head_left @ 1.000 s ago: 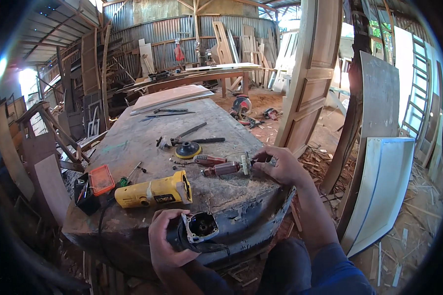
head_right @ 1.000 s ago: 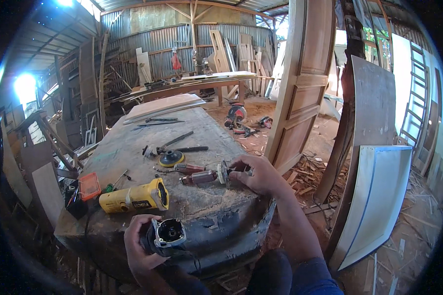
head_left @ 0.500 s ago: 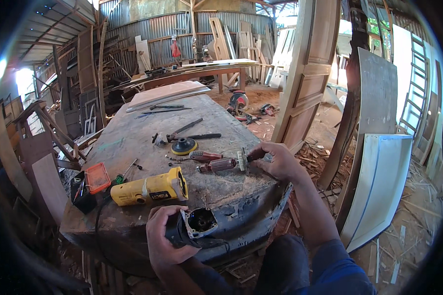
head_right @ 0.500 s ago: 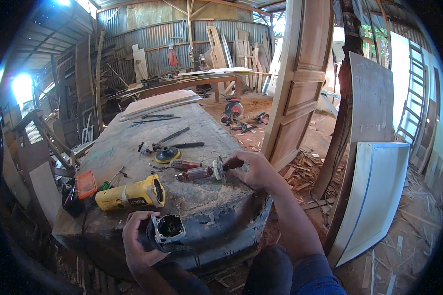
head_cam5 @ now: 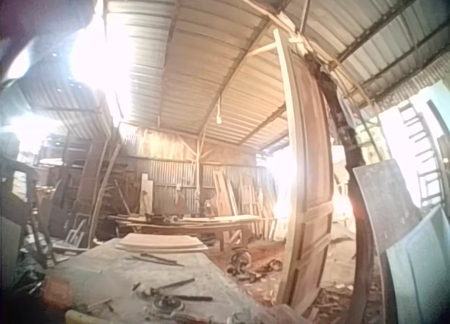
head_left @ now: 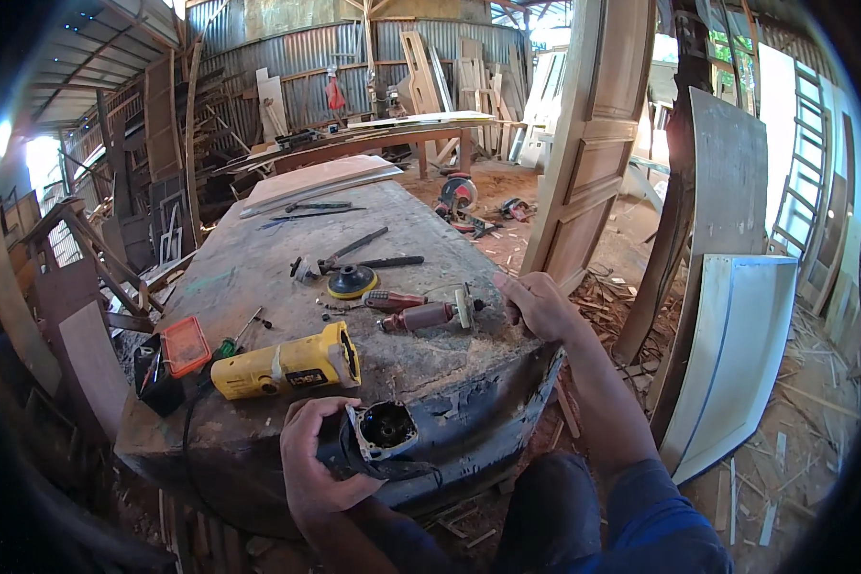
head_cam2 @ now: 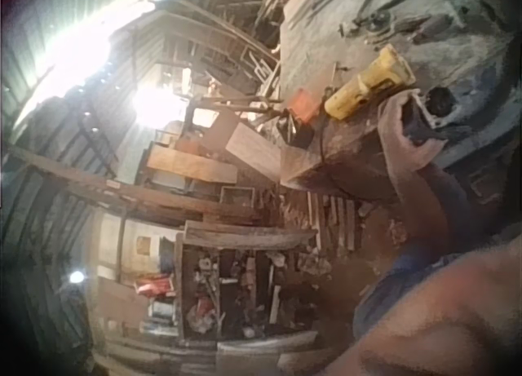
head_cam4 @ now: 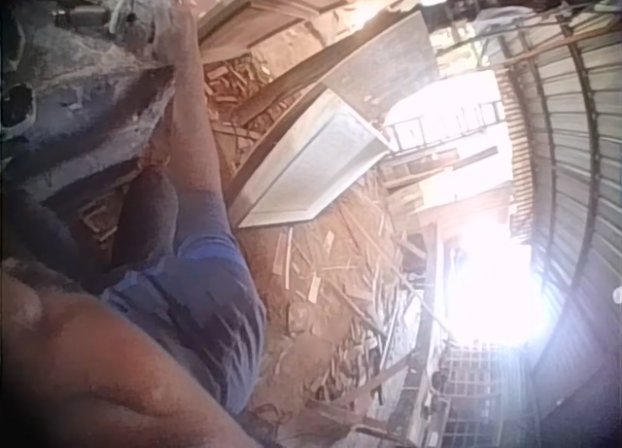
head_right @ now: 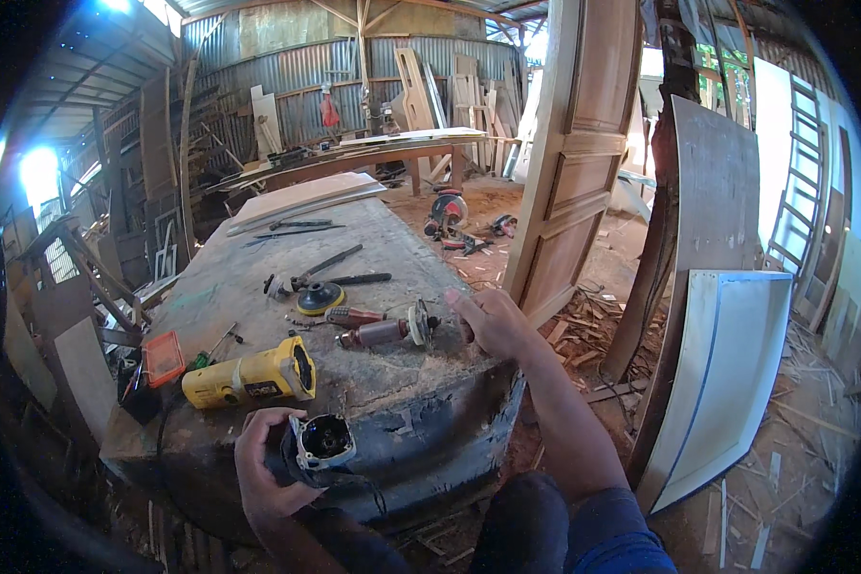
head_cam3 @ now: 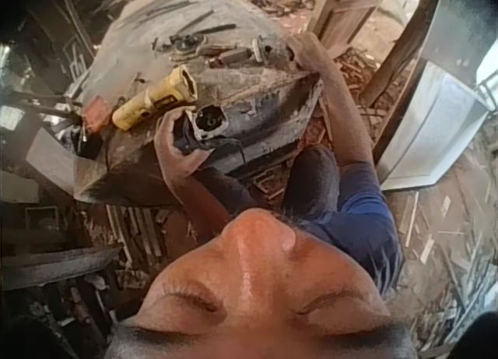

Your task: The person disassembles an angle grinder, handling and separating the rotor, gear housing, and motor casing on a workbench.

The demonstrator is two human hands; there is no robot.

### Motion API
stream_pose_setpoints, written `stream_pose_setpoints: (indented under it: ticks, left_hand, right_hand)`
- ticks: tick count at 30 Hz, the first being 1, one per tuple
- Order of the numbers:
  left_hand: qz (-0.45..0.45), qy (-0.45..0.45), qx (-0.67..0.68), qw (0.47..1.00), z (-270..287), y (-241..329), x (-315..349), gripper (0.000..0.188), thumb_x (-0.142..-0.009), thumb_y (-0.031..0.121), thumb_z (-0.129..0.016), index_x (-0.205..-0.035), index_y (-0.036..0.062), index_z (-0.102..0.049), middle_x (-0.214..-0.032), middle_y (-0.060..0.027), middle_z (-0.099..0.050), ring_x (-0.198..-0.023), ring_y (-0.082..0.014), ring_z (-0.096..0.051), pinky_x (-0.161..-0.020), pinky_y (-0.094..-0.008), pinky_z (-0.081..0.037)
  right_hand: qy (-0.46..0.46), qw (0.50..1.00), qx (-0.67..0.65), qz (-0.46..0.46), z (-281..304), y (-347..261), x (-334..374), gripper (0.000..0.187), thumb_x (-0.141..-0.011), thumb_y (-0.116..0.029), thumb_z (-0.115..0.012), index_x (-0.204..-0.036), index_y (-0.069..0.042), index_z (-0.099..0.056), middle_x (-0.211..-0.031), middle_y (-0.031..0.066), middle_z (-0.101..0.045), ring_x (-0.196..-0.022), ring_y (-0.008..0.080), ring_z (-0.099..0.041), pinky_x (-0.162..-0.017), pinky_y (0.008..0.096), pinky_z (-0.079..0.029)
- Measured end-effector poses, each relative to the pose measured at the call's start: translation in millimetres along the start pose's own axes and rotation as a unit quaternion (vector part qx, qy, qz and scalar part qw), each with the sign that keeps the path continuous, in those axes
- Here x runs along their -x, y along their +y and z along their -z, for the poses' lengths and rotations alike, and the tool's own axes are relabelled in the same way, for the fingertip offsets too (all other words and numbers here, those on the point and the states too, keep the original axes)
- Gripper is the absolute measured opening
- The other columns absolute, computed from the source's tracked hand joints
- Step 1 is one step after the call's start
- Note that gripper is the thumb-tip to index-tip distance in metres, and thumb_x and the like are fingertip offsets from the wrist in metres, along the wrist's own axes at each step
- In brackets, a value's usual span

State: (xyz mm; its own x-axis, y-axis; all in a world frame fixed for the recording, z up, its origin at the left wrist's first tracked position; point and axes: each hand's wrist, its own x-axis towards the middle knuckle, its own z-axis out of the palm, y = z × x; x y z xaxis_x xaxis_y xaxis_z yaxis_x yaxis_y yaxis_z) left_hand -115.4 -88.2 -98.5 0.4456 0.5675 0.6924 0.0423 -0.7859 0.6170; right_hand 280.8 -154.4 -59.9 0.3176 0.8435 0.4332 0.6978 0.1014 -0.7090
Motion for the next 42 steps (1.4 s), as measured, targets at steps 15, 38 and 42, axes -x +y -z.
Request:
stream_pose_setpoints:
  ticks: [15, 38, 42]
  left_hand:
    - [0.015, 0.005, 0.027, 1.000, -0.6, 1.7, 0.5, 0.073, -0.049, 0.035, -0.088, -0.112, 0.0017, -0.071, -0.107, -0.0124, -0.075, -0.100, -0.0324, -0.068, -0.095, -0.0415, -0.052]
    - [-0.118, 0.242, 0.113, 0.956, -8.9, -22.5, 2.3, 0.082, -0.075, 0.017, -0.097, -0.144, -0.0015, -0.056, -0.147, -0.0245, -0.063, -0.135, -0.0341, -0.062, -0.117, -0.0472, -0.047]
    - [-0.131, 0.244, 0.025, 0.961, -3.4, -7.7, 1.4, 0.077, -0.073, 0.019, -0.096, -0.140, 0.0006, -0.062, -0.143, -0.0201, -0.069, -0.132, -0.0350, -0.064, -0.115, -0.0470, -0.048]
  right_hand:
    - [-0.015, 0.999, -0.032, -0.029, 0.7, -7.4, 5.3, 0.058, -0.111, -0.047, -0.061, -0.076, -0.001, -0.070, -0.068, 0.0015, -0.065, -0.061, 0.0102, -0.059, -0.058, 0.0285, -0.047]
    - [0.074, 0.997, -0.023, 0.029, -4.4, -8.7, 7.7, 0.039, -0.109, -0.030, -0.063, -0.084, -0.001, -0.070, -0.072, -0.0020, -0.060, -0.069, 0.0084, -0.052, -0.065, 0.0276, -0.042]
    - [0.219, 0.963, -0.023, 0.153, -17.0, -24.1, 20.2, 0.026, -0.104, -0.020, -0.070, -0.086, -0.001, -0.067, -0.075, -0.0025, -0.057, -0.070, 0.0074, -0.050, -0.065, 0.0271, -0.040]
